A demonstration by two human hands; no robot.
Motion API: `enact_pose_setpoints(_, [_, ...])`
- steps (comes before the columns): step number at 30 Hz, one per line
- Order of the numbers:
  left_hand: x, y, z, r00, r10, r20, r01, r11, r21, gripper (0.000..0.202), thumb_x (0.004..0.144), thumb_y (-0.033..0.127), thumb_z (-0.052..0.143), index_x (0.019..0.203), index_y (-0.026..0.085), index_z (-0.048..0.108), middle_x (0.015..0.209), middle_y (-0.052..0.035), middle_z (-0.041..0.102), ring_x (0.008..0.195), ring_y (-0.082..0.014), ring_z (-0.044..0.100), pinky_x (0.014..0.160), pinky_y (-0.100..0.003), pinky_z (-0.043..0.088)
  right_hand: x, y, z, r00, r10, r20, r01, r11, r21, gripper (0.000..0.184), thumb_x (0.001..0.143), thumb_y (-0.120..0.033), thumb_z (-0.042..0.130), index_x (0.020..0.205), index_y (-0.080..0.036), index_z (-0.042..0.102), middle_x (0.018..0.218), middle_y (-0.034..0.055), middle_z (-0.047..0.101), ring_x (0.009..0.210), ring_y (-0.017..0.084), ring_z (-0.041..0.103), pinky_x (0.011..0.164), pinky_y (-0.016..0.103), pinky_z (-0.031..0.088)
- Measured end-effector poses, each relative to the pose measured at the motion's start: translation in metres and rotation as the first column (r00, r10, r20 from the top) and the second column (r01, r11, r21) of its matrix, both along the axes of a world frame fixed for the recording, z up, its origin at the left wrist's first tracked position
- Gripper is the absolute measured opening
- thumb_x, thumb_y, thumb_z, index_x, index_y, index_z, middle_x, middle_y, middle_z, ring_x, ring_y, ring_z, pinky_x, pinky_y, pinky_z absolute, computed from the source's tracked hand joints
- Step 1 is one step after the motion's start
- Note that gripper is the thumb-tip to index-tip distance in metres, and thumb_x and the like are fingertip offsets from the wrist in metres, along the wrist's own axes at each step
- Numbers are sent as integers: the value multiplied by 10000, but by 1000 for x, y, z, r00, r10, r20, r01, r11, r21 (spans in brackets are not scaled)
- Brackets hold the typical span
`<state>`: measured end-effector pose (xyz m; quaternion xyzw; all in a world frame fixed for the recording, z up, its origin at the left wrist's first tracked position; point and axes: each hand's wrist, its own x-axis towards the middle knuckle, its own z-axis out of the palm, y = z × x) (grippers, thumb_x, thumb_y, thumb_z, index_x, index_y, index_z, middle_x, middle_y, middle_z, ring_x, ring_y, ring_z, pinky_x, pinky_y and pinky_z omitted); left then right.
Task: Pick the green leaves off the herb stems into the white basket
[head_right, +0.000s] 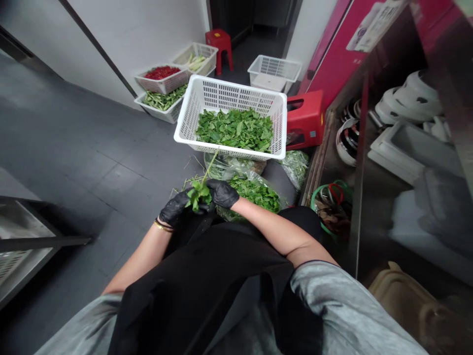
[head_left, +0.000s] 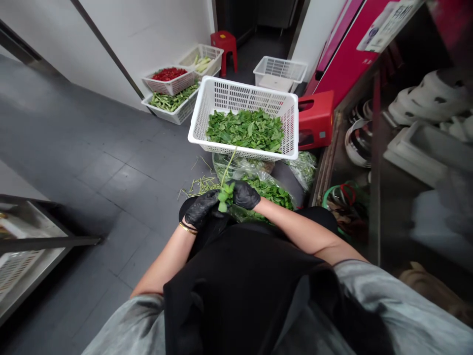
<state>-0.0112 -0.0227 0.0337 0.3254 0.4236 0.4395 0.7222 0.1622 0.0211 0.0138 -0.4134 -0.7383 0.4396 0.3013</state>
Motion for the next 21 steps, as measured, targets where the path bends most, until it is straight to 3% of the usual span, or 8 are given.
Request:
enact_pose_setpoints(4, [3,-21,2,999,-6,48,10,996,-88,278,696,307,769,927,160,724,779,-72,716,647,-210,664,540,-312,511,0,-4,3,988,98,121,-110,990,92,139,778,-176,617,856,-183,732,1003,86,718,1020,227,641,973,357,463])
enact_pose_setpoints(11, [22,-25,9,988,24,151,-27,999,19,357,612,269,768,940,143,704,812,-72,719,761,-222,678,691,-330,537,-3,-12,16,912,184,367,-314,888,335,182,871,-173,533,924,-160,707,1034,97,701,1001,197,628,904,304,483])
enact_pose_setpoints(14, [24,-25,9,1000,5,-11,-4,999,36,385,591,243,763,957,137,705,755,-51,709,698,-194,655,646,-295,510,8,0,15,930,26,368,-160,928,338,198,869,-156,524,936,-159,711,1034,93,703,1000,193,634,886,293,490])
enact_pose_setpoints(16, [22,-25,8,988,-19,-152,24,999,37,399,566,214,770,950,128,707,710,-37,693,639,-172,624,609,-276,487,21,11,13,922,-128,365,33,966,256,203,873,-186,527,916,-154,723,1002,93,714,971,200,648,865,295,496])
enact_pose_setpoints(17, [22,-25,8,980,-19,-198,27,999,37,389,560,210,772,934,122,707,700,-35,686,620,-162,609,601,-274,481,28,16,12,920,-146,365,88,981,171,209,876,-221,534,892,-151,730,960,88,722,929,199,659,847,295,502])
enact_pose_setpoints(19, [24,-25,6,970,33,-241,-19,998,59,361,565,227,772,900,115,701,704,-36,676,605,-146,588,604,-269,477,38,20,9,947,-21,320,40,998,-53,237,864,-309,571,844,-143,740,877,69,732,853,190,673,833,295,511])
enact_pose_setpoints(21, [28,-25,3,952,116,-284,-94,991,91,373,582,243,768,924,118,690,680,-16,653,579,-121,561,579,-246,458,40,16,4,971,139,197,-96,972,-214,277,835,-386,608,842,-146,744,845,47,735,843,184,674,860,305,512])
